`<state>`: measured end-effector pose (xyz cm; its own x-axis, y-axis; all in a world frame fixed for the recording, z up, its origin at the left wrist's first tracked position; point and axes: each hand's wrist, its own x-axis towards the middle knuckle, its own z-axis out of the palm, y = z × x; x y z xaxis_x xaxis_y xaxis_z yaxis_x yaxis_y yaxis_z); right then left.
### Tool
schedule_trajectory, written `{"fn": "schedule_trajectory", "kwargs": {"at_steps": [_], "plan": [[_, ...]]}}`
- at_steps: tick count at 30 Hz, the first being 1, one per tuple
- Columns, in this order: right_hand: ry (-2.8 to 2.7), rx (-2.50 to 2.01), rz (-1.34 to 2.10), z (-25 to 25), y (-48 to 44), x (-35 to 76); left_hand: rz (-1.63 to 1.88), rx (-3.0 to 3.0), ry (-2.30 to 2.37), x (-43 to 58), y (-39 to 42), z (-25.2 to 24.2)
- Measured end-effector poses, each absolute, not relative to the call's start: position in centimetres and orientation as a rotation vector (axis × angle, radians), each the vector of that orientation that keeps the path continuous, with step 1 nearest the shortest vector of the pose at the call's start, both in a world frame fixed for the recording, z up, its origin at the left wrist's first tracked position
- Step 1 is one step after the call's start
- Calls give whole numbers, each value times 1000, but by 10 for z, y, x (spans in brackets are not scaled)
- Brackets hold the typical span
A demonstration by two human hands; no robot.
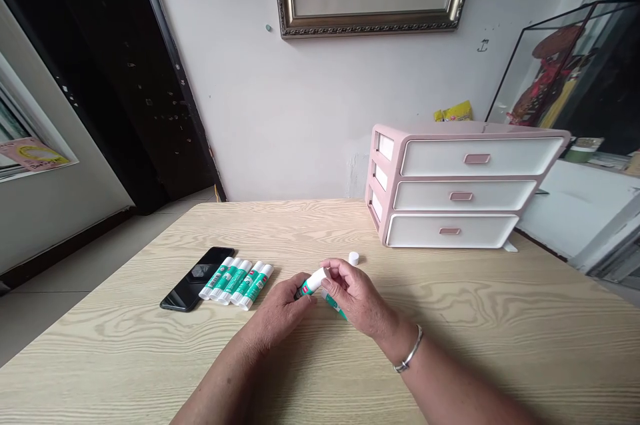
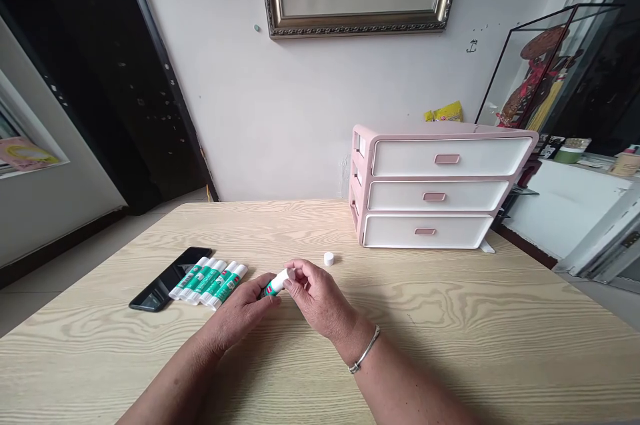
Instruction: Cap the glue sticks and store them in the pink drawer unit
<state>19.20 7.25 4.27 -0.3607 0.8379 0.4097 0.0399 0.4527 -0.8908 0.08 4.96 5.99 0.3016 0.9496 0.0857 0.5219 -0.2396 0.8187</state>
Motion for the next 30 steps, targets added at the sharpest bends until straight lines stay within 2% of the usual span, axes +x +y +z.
{"fn": "schedule_trajectory", "kwargs": {"at_steps": [8,15,21,30], "plan": [[-1775,-747,1041,47,67,187,823,1841,1257,6,45,66],[-1878,-763,903,48,63,189,909,1712,1298,5,43,70],[-1800,-842,855,42,72,199,1057,1460,1461,0,47,66],[-1634,-941,805,41,80,203,1181,1455,1380,-6,45,68]]}}
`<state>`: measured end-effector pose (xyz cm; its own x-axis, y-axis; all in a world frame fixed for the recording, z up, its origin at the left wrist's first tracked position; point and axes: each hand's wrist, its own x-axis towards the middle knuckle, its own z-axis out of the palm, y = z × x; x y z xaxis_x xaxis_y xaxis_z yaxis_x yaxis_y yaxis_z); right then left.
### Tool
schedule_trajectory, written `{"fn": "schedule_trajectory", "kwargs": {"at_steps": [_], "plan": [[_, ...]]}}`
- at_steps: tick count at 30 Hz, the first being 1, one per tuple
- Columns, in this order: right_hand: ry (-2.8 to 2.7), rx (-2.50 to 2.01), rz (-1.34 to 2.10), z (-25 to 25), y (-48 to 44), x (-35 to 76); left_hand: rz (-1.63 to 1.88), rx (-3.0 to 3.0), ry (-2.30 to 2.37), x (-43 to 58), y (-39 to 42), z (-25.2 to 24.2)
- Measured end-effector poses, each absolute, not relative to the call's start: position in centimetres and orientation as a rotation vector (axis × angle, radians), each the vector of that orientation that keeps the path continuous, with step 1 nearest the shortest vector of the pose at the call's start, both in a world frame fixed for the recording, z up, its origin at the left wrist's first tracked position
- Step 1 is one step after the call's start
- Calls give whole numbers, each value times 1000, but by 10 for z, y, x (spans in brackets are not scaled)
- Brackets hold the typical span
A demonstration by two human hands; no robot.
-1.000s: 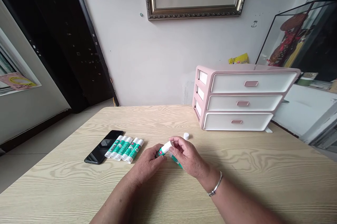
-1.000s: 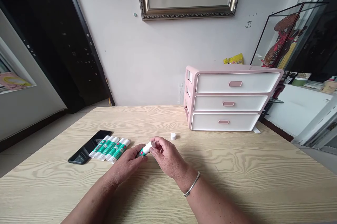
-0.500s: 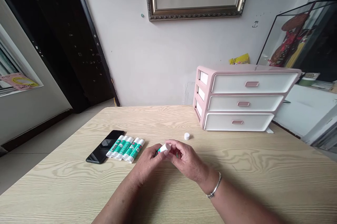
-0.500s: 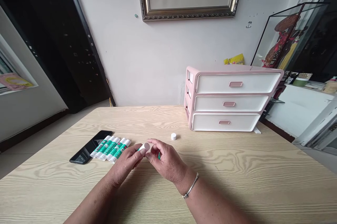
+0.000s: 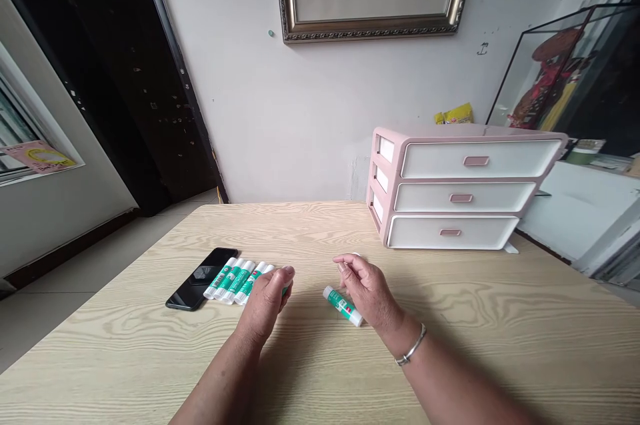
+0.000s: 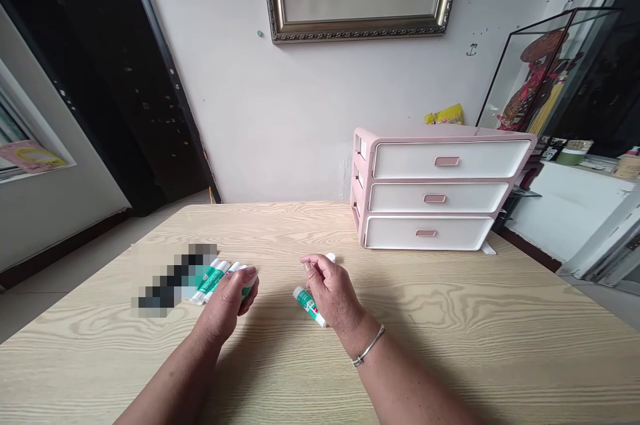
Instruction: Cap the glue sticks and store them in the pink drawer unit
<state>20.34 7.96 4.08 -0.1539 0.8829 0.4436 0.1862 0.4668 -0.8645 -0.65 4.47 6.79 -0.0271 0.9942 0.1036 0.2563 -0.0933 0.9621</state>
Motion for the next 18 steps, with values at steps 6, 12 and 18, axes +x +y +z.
{"fn": "schedule_trajectory", "kwargs": {"at_steps": [6,12,18], "plan": [[-1627,-1030,695,40,86,210,1189,1438,1534,-9,50,64],[-1522,-1213,564,36,103,228,774,1843,2128,-14,58,56],[-1551,-1412,374,44,108,238,373,2084,2336,-16,59,48]]}}
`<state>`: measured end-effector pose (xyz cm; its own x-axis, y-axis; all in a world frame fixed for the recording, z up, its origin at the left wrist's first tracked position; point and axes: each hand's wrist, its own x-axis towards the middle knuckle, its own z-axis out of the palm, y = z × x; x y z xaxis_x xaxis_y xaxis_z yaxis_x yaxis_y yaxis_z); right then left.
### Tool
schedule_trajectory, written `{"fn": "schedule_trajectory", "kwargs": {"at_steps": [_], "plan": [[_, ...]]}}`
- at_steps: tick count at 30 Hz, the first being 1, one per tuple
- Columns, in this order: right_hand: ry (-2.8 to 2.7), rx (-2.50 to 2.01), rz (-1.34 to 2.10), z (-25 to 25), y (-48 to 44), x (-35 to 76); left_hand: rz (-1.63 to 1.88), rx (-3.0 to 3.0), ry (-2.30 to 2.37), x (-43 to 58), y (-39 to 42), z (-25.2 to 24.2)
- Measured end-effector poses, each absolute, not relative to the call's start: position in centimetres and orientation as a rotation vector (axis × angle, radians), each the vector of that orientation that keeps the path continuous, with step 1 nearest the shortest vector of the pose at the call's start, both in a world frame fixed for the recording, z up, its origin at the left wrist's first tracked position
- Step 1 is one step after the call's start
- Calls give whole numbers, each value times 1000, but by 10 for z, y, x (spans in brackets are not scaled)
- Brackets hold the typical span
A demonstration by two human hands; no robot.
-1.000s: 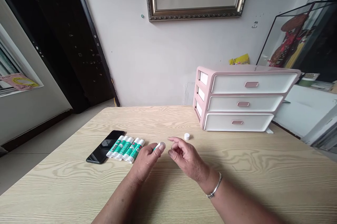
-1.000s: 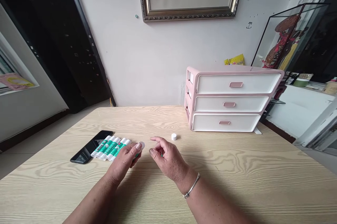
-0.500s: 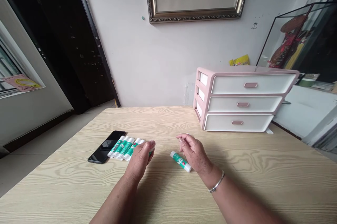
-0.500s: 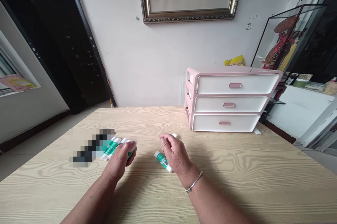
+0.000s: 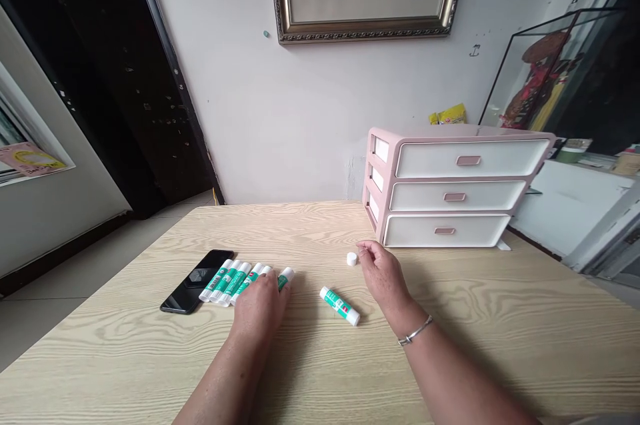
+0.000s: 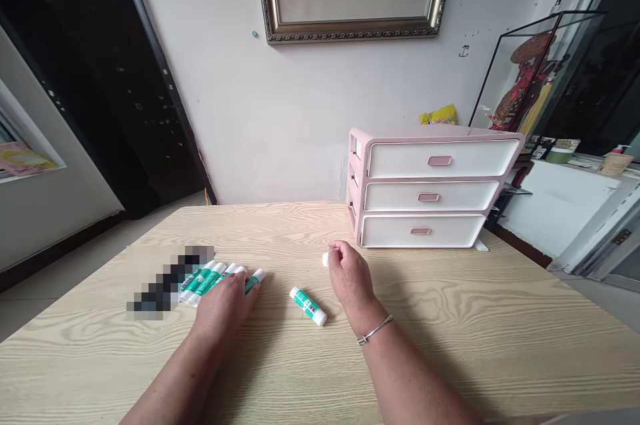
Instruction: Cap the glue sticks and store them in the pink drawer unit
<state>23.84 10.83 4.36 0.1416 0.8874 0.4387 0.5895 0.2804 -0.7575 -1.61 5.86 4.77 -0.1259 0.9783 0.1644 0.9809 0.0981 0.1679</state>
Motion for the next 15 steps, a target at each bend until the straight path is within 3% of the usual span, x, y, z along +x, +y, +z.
{"fn": "schedule_trajectory", "kwargs": {"at_steps": [10,15], "plan": [[-1851,-1645,279,36,116,232,-318,-1963,-2259,-21,57,54],[-1993,-1633,173,27,118,231,-524,-1944,-2250,-19,59,48]]}}
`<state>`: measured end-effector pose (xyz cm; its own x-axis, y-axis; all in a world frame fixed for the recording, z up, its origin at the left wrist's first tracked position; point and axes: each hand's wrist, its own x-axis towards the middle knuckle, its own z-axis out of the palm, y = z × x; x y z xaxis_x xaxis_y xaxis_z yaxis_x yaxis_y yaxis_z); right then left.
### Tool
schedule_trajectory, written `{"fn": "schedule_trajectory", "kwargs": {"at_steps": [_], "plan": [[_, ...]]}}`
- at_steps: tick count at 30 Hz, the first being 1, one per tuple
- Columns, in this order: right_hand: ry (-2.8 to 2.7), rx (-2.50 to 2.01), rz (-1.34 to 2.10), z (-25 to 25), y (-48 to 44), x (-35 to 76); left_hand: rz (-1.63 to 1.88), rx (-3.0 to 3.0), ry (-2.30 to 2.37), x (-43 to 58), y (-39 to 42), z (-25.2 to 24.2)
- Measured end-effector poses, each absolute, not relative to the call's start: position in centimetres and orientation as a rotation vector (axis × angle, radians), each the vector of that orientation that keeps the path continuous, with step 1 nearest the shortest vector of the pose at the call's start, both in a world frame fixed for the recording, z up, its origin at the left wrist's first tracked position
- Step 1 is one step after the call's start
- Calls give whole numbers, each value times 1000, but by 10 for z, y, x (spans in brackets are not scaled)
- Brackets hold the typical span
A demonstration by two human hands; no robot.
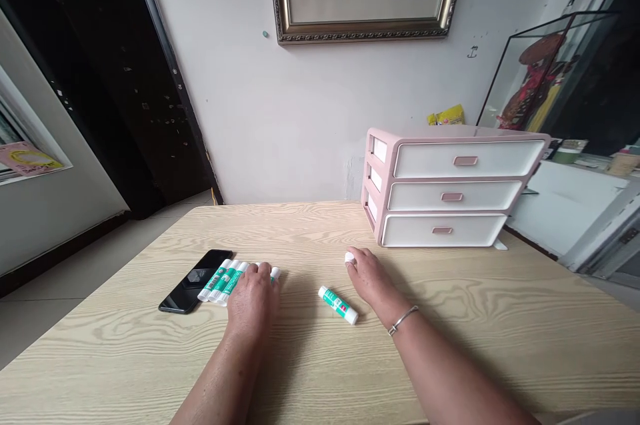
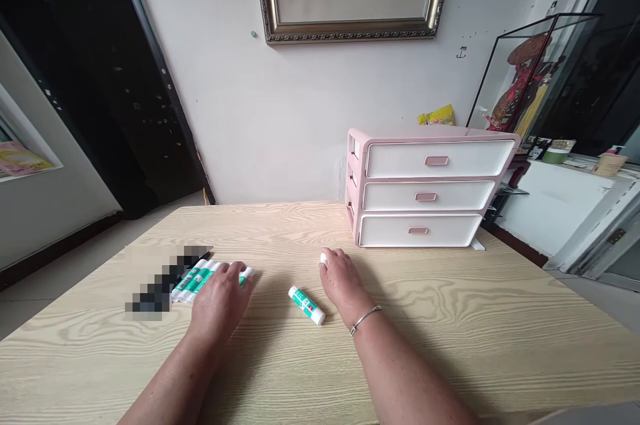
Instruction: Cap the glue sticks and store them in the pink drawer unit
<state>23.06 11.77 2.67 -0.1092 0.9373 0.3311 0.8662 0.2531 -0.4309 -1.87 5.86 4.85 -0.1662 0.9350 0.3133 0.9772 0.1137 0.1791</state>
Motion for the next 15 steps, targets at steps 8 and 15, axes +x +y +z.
{"fn": "schedule_trajectory", "kwargs": {"at_steps": [8,15], "plan": [[-2073,-1657,151,28,111,221,-671,-2808,-1694,29,40,41],[-2146,-1578,260,33,102,215,-473,-2899,-1612,40,32,54]]}}
